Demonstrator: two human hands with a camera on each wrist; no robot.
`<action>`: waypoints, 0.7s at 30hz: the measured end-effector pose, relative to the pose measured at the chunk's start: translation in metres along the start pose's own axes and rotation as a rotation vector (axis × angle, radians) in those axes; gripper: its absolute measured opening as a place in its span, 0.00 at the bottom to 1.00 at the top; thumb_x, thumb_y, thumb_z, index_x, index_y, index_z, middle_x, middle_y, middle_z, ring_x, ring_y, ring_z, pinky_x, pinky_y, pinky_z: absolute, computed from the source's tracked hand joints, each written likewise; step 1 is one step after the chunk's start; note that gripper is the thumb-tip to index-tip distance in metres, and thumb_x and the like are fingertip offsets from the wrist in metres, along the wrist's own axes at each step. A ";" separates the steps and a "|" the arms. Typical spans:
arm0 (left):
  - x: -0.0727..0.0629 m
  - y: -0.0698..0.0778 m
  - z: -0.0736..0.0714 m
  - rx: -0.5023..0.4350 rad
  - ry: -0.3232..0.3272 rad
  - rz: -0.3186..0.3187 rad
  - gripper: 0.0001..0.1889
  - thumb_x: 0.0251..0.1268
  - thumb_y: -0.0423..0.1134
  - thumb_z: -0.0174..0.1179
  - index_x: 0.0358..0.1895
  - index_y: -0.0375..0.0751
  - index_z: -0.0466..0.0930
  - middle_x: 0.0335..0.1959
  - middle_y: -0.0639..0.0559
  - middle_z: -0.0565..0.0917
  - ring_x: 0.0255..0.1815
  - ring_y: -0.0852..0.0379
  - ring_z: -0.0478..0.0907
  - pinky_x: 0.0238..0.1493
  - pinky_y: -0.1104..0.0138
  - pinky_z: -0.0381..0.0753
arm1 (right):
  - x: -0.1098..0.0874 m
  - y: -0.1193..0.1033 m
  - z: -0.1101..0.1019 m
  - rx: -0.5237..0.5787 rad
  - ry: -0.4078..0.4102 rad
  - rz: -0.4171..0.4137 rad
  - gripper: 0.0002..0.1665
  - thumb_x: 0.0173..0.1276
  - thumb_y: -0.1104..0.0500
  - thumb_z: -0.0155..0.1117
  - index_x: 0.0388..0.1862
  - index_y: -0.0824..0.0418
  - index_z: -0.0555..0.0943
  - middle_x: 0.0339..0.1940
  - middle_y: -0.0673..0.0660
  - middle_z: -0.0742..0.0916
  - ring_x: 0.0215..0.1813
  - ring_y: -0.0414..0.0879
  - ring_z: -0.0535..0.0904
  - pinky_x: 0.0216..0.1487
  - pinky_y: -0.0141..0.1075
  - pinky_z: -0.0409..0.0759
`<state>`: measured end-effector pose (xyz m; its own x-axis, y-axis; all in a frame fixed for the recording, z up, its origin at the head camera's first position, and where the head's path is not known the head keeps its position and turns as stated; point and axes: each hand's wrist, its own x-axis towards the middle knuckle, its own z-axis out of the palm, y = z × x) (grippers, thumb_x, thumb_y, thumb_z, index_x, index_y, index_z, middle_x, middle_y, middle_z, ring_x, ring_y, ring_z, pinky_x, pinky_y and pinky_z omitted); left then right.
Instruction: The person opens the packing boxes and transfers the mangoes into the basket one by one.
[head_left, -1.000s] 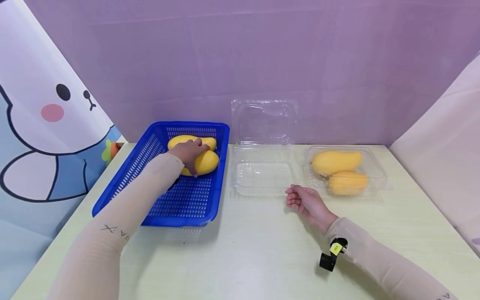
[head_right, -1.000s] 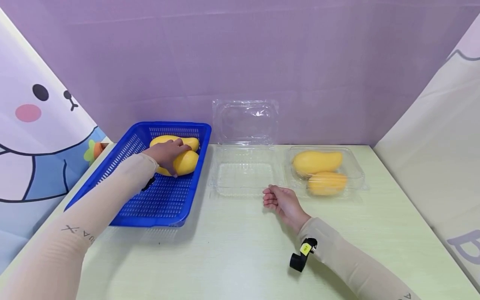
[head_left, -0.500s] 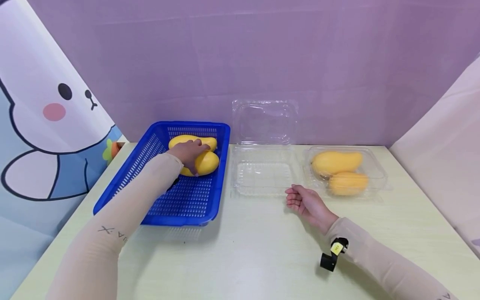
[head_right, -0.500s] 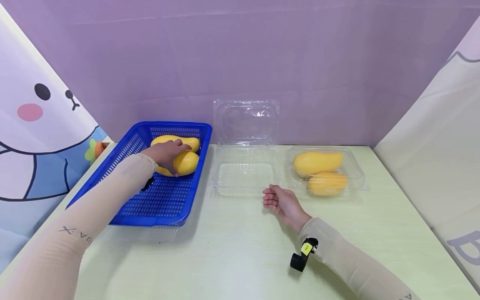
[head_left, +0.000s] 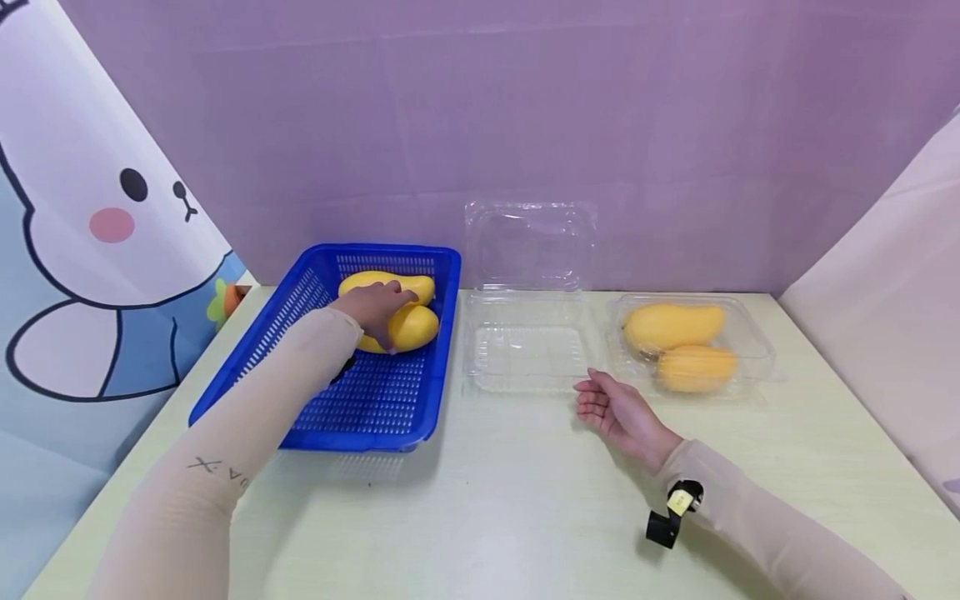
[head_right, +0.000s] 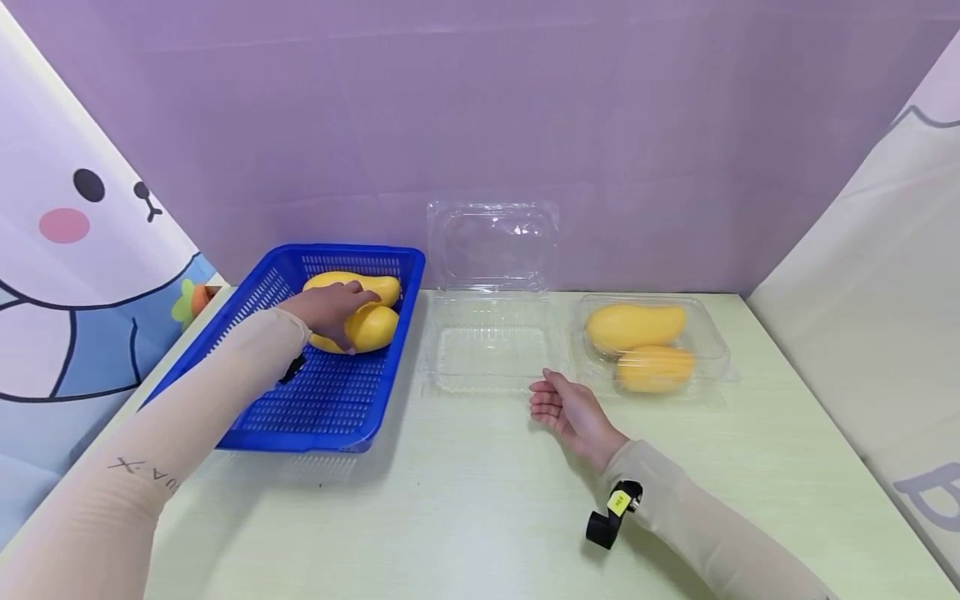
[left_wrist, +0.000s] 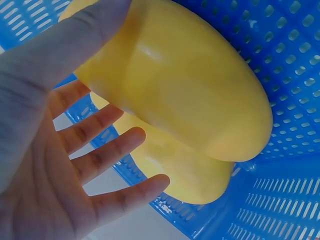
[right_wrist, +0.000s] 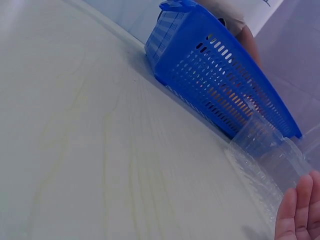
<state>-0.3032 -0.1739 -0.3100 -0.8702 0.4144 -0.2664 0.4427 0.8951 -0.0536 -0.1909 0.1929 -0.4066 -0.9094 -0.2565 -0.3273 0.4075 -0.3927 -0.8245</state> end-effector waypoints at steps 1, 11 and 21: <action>0.000 -0.001 0.000 -0.001 -0.002 -0.003 0.46 0.42 0.47 0.75 0.69 0.49 0.62 0.57 0.43 0.70 0.51 0.45 0.71 0.53 0.48 0.75 | -0.001 0.000 -0.001 -0.003 0.002 0.000 0.22 0.76 0.55 0.45 0.25 0.60 0.80 0.21 0.50 0.83 0.26 0.37 0.79 0.35 0.28 0.81; -0.004 0.001 -0.004 -0.001 -0.028 -0.028 0.36 0.58 0.55 0.63 0.68 0.45 0.64 0.57 0.41 0.72 0.53 0.44 0.72 0.55 0.49 0.74 | -0.009 -0.002 -0.014 -0.103 -0.043 0.010 0.17 0.75 0.61 0.47 0.28 0.60 0.81 0.23 0.50 0.84 0.28 0.37 0.79 0.37 0.28 0.81; -0.011 0.006 -0.020 -0.005 -0.037 -0.009 0.36 0.56 0.54 0.64 0.67 0.44 0.66 0.61 0.39 0.71 0.57 0.42 0.72 0.58 0.46 0.70 | -0.017 -0.005 -0.032 -0.133 -0.097 0.047 0.17 0.74 0.61 0.47 0.29 0.59 0.81 0.24 0.49 0.85 0.28 0.37 0.80 0.37 0.28 0.81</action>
<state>-0.2958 -0.1699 -0.2883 -0.8653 0.4003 -0.3017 0.4341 0.8994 -0.0516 -0.1803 0.2276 -0.4112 -0.8749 -0.3585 -0.3257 0.4286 -0.2599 -0.8653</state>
